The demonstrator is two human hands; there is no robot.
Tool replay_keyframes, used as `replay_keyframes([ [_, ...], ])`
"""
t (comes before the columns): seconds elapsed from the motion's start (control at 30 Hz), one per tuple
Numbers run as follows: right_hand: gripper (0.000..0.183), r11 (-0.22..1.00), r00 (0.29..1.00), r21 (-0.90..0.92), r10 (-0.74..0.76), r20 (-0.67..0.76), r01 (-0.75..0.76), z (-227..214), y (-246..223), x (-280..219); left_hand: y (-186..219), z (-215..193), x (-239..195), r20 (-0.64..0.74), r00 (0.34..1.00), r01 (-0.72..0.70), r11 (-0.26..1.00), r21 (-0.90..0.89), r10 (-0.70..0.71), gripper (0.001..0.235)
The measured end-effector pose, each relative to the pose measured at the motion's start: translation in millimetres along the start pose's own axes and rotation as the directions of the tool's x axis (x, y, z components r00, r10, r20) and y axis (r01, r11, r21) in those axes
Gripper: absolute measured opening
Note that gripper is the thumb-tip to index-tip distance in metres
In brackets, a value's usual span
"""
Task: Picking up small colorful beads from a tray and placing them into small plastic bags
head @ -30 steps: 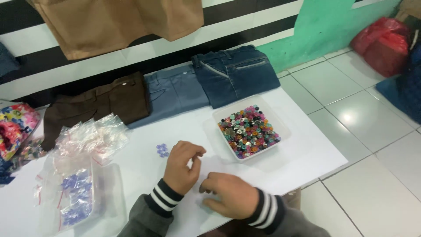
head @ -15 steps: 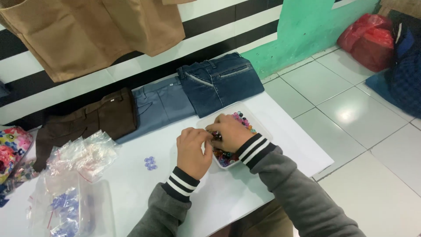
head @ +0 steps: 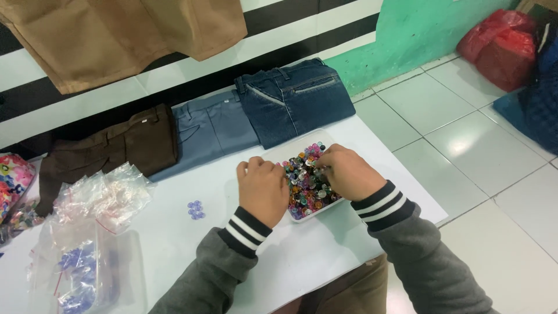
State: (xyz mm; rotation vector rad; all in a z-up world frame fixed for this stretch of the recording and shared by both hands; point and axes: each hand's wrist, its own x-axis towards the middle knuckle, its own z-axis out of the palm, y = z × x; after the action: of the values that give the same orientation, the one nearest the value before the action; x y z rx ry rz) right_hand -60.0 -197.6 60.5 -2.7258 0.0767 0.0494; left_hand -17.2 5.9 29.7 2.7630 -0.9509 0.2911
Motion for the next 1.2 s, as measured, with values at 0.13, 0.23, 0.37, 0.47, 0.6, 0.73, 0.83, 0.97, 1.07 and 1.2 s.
replay_keyframes([
  [0.13,0.034,0.997,0.996,0.063,0.038,-0.076,-0.033,24,18,9,11,11,17,0.087,0.995,-0.054,0.998,0.033,0.051,0.018],
  [0.23,0.038,0.994,0.995,0.091,0.074,-0.067,-0.067,25,14,9,19,9,37,0.216,0.966,-0.147,0.989,0.000,0.144,0.022],
  [0.37,0.041,0.987,0.993,0.127,0.105,-0.047,-0.098,27,10,6,18,27,52,0.286,0.938,-0.188,0.981,-0.054,0.196,0.023],
  [0.47,0.042,0.982,0.993,0.154,0.117,-0.035,-0.110,22,7,4,22,25,57,0.347,0.924,-0.141,0.987,-0.079,0.160,0.017],
  [0.6,0.040,0.986,0.997,0.156,0.068,-0.021,-0.064,12,-3,-3,20,19,52,0.365,0.920,-0.121,0.988,-0.091,0.146,0.012],
  [0.73,0.041,0.983,0.998,0.177,0.050,-0.023,-0.045,15,-2,-1,19,12,57,0.307,0.939,-0.159,0.987,-0.007,0.154,0.015],
  [0.83,0.040,0.981,0.993,0.181,0.086,-0.081,-0.070,13,0,-3,24,2,64,0.306,0.938,-0.131,0.984,-0.121,0.163,0.021],
  [0.97,0.040,0.972,0.986,0.226,0.092,-0.138,-0.060,14,0,-1,22,33,80,0.162,0.967,-0.193,0.980,-0.044,0.197,0.025],
  [1.07,0.040,0.977,0.986,0.210,0.081,-0.148,-0.049,14,-2,-1,20,54,89,0.126,0.956,-0.267,0.964,0.010,0.263,0.017],
  [1.2,0.041,0.975,0.986,0.216,0.089,-0.138,-0.058,11,-4,-4,20,55,88,0.152,0.953,-0.258,0.965,-0.038,0.261,0.010],
])
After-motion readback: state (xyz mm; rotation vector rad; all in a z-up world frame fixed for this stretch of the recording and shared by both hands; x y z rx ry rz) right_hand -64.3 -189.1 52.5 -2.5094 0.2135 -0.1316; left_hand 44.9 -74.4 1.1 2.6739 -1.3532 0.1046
